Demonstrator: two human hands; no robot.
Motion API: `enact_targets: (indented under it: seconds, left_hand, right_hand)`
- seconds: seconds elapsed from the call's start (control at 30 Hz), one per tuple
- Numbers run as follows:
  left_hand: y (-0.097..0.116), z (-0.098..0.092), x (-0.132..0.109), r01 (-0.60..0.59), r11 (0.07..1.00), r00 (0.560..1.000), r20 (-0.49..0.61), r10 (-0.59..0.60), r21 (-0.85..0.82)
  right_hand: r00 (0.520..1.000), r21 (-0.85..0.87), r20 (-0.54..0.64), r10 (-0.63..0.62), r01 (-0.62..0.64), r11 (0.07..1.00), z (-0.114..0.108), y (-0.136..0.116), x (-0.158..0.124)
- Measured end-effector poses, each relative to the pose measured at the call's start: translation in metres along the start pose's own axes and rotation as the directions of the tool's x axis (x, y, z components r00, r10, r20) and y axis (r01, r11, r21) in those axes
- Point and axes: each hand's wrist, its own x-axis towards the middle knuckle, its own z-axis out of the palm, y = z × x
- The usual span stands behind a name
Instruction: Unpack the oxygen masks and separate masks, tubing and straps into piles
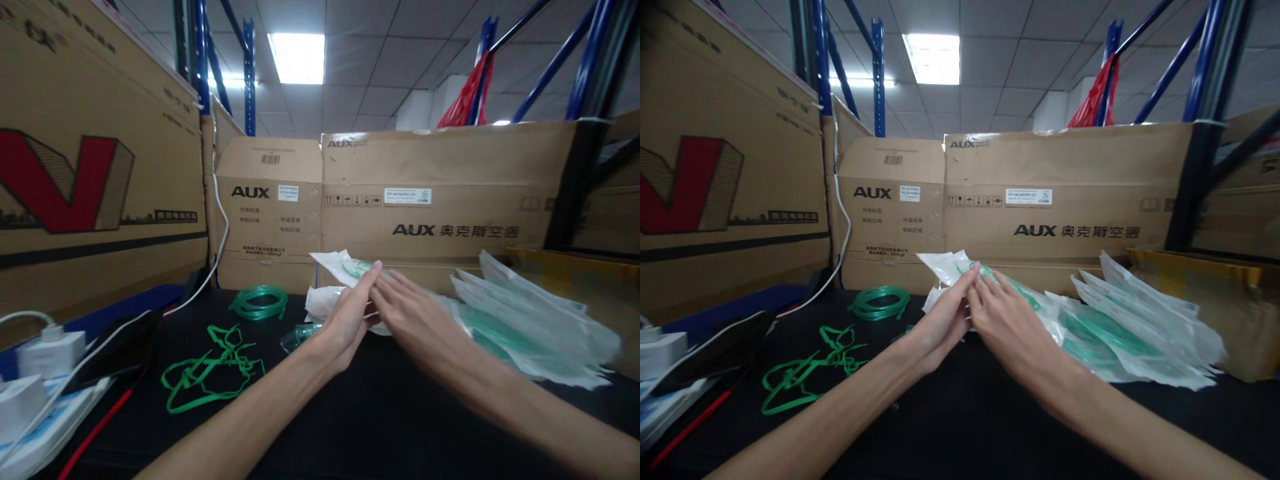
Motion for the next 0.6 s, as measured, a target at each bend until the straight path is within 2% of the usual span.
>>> enact_targets:
  seconds: [0.07,0.1,0.17,0.2,0.23,0.27,0.3,0.37,0.43,0.5,0.6]
  left_hand:
    - [-0.003,-0.012,0.005,0.025,0.999,0.986,-0.164,-0.029,-0.025]
    - [-0.004,-0.02,0.006,0.04,0.999,0.976,-0.213,-0.046,-0.032]
    - [-0.004,-0.035,0.007,0.04,0.999,0.966,-0.253,-0.047,-0.033]
    - [-0.004,-0.043,0.008,0.031,0.999,0.965,-0.258,-0.037,-0.028]
    - [-0.002,-0.049,0.008,0.025,0.999,0.963,-0.268,-0.031,-0.025]
    - [0.0,-0.054,0.008,0.023,0.999,0.96,-0.28,-0.028,-0.023]
    - [0.002,-0.058,0.008,0.021,1.0,0.957,-0.29,-0.026,-0.022]
    - [0.007,-0.062,0.01,0.017,1.0,0.954,-0.299,-0.022,-0.02]
    - [0.011,-0.061,0.011,0.012,1.0,0.951,-0.307,-0.017,-0.019]
    - [0.012,-0.057,0.01,0.008,1.0,0.952,-0.306,-0.012,-0.016]
    - [0.009,-0.051,0.006,0.006,1.0,0.963,-0.268,-0.007,-0.004]
  right_hand:
    - [0.998,0.114,-0.044,-0.039,0.044,0.992,0.01,-0.017,-0.006]
    - [0.998,0.199,-0.07,-0.007,0.02,0.98,0.011,-0.021,-0.013]
    - [0.996,0.427,0.0,0.087,-0.079,0.901,0.002,-0.023,-0.032]
    - [0.982,0.526,0.009,0.189,-0.165,0.834,-0.005,-0.021,-0.044]
    - [0.947,0.602,0.03,0.319,-0.272,0.751,-0.013,-0.017,-0.055]
    - [0.885,0.651,0.037,0.463,-0.373,0.662,-0.019,-0.012,-0.066]
    - [0.797,0.68,0.04,0.602,-0.464,0.569,-0.023,-0.006,-0.075]
    - [0.646,0.684,0.148,0.749,-0.614,0.394,-0.022,0.004,-0.086]
    - [0.562,0.669,0.329,0.759,-0.706,0.233,-0.013,0.012,-0.087]
    - [0.517,0.669,0.47,0.715,-0.737,0.092,-0.001,0.015,-0.082]
    - [0.438,0.707,0.527,0.728,-0.701,-0.09,0.012,0.012,-0.075]
